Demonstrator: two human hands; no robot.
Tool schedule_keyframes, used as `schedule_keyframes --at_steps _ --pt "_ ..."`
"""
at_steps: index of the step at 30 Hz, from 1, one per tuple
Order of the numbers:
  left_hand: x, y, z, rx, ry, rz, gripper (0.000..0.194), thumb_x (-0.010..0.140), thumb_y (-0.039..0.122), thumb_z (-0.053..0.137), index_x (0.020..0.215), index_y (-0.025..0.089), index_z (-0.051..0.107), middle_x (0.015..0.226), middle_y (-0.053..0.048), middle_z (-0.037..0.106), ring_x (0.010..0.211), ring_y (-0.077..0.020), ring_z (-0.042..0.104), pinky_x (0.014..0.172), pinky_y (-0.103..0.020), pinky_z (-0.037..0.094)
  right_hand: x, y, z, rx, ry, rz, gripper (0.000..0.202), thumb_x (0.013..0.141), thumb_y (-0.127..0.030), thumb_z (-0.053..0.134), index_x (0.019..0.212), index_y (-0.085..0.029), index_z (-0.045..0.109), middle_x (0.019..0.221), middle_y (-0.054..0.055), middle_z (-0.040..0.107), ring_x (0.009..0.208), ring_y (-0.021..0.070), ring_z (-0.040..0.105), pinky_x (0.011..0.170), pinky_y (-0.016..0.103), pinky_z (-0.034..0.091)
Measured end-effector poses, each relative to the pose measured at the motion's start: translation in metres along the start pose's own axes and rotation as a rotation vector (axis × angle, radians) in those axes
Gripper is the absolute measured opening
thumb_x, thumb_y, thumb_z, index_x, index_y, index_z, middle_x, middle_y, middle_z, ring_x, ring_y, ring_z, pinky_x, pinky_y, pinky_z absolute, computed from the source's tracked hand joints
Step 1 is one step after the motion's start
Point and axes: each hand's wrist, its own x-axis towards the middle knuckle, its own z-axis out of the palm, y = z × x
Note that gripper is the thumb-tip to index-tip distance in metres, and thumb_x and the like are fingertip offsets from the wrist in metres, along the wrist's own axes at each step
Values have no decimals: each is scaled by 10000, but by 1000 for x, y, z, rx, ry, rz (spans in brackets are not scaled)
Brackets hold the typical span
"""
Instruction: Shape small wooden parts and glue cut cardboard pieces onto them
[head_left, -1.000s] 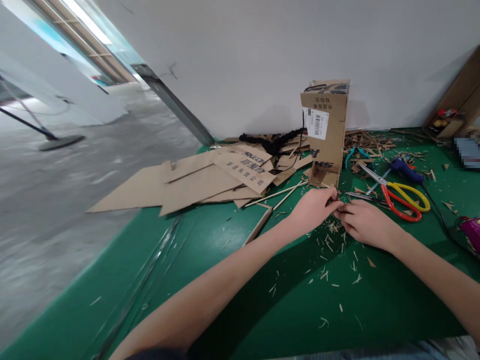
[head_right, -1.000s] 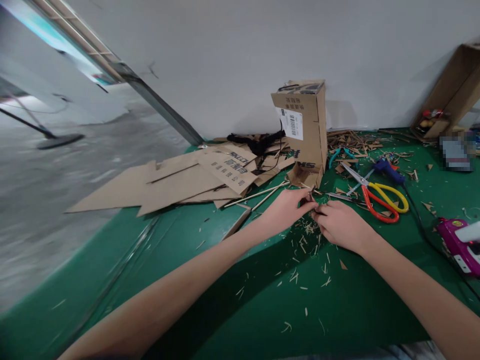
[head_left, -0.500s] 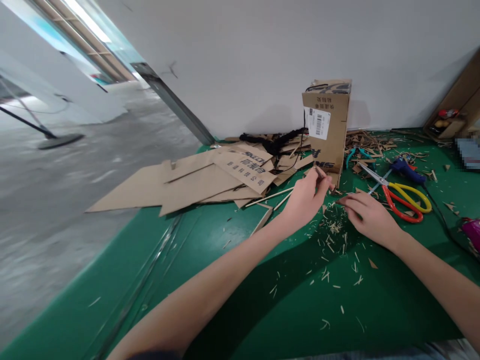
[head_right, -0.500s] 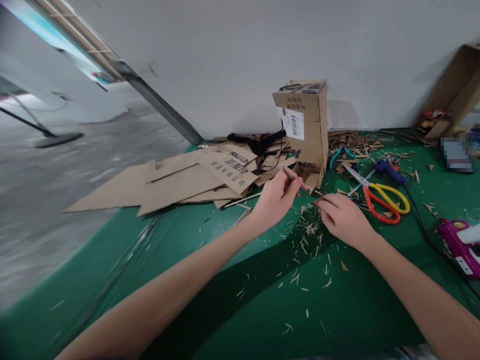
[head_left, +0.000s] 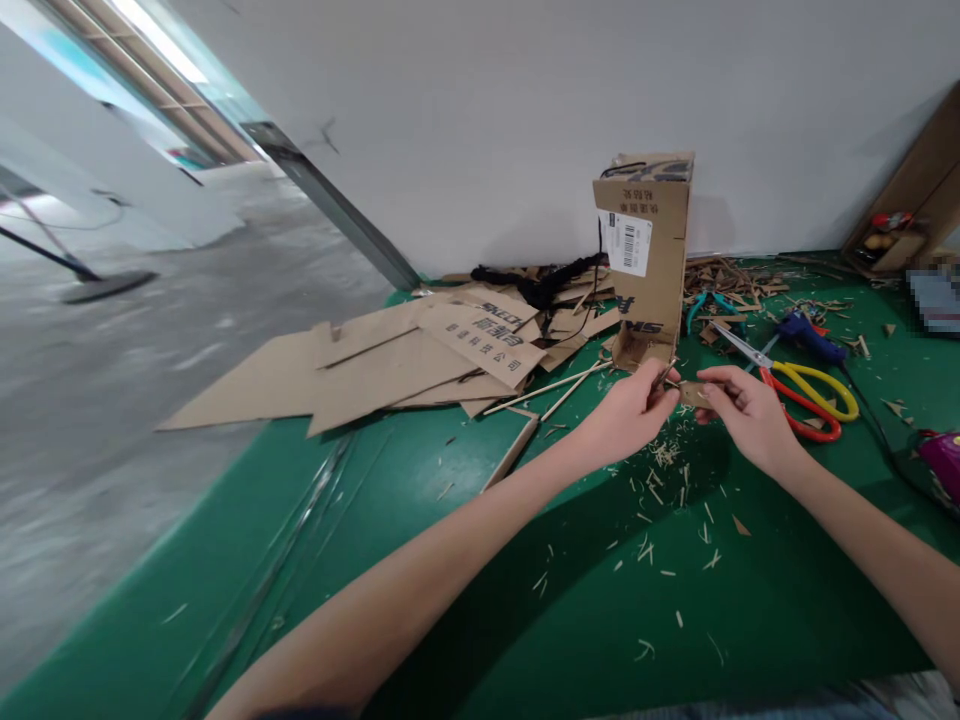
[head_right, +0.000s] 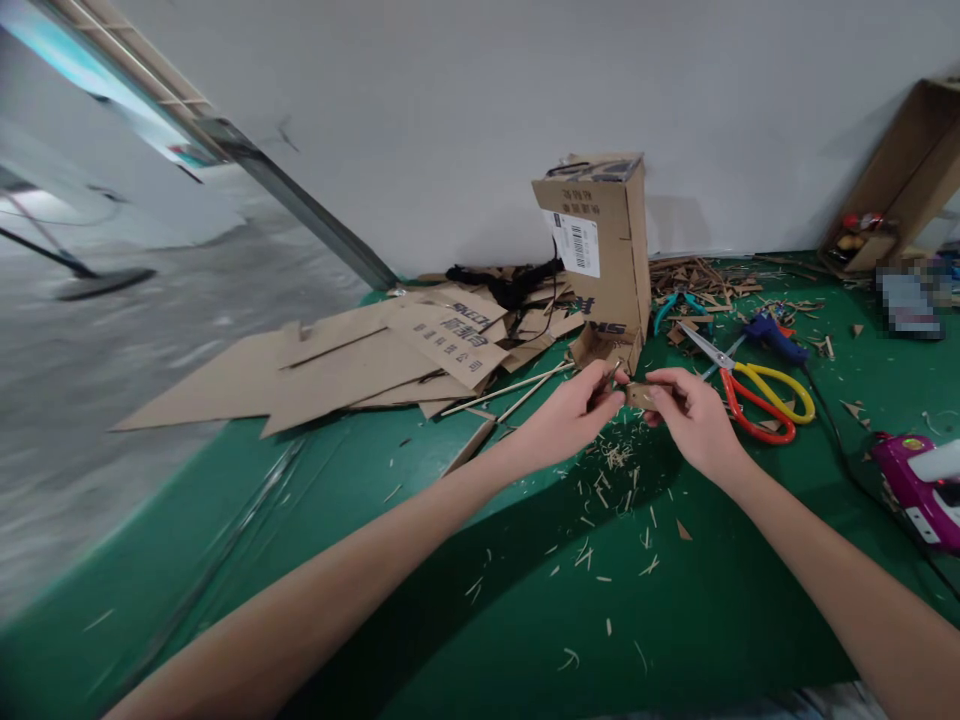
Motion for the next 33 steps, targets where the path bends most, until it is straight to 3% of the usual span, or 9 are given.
schedule_keyframes --at_steps 5,10,13,16,21,27,30,33 --pt "-1 4 1 66 2 -22 372 827 449 588 1051 172 480 663 47 371 579 -122 384 514 -254 278 -4 0 3 10 -47 -20 243 858 -398 570 1017 -215 592 886 48 682 707 178 670 699 381 585" --pt "6 -6 -4 135 -55 40 226 861 357 534 742 177 464 630 39 376 552 -105 350 524 -255 256 -7 -1 4 -97 -77 -94 216 889 -382 529 1004 -215 602 868 48 684 707 170 668 693 354 573" --pt "9 -9 -8 78 -60 20 230 902 342 463 761 168 512 628 27 420 548 -107 366 522 -254 260 -7 -1 1 -230 -62 -171 201 899 -357 510 999 -214 610 882 53 680 713 170 665 669 335 559" --pt "8 -6 -9 51 15 -22 271 916 345 438 746 158 534 629 12 451 554 -108 387 524 -253 268 -6 0 -1 -308 -44 -209 189 900 -335 499 982 -208 612 914 63 675 709 168 661 655 327 550" --pt "5 -2 -8 59 28 -14 241 873 392 520 802 168 572 581 40 368 524 -107 342 498 -249 235 -7 -2 0 -345 -66 -241 186 897 -311 495 990 -203 614 915 65 676 714 166 656 649 318 542" --pt "7 -5 -10 86 92 -56 246 892 323 460 713 162 511 597 23 436 526 -103 374 516 -251 266 -10 -6 1 -427 -128 -315 162 891 -290 506 978 -221 625 897 48 685 738 166 651 640 305 536" --pt "7 -3 -10 92 71 -50 273 886 360 467 695 167 503 601 22 431 542 -108 379 522 -255 268 -10 -4 1 -389 -80 -288 154 891 -298 511 977 -223 615 885 47 680 722 170 656 641 319 544" --pt "6 -2 -8 77 -22 -41 289 834 426 547 694 175 516 607 28 411 541 -109 363 511 -258 254 -10 -2 2 -246 -58 -204 168 891 -339 524 992 -223 593 852 43 673 685 169 661 626 327 563"
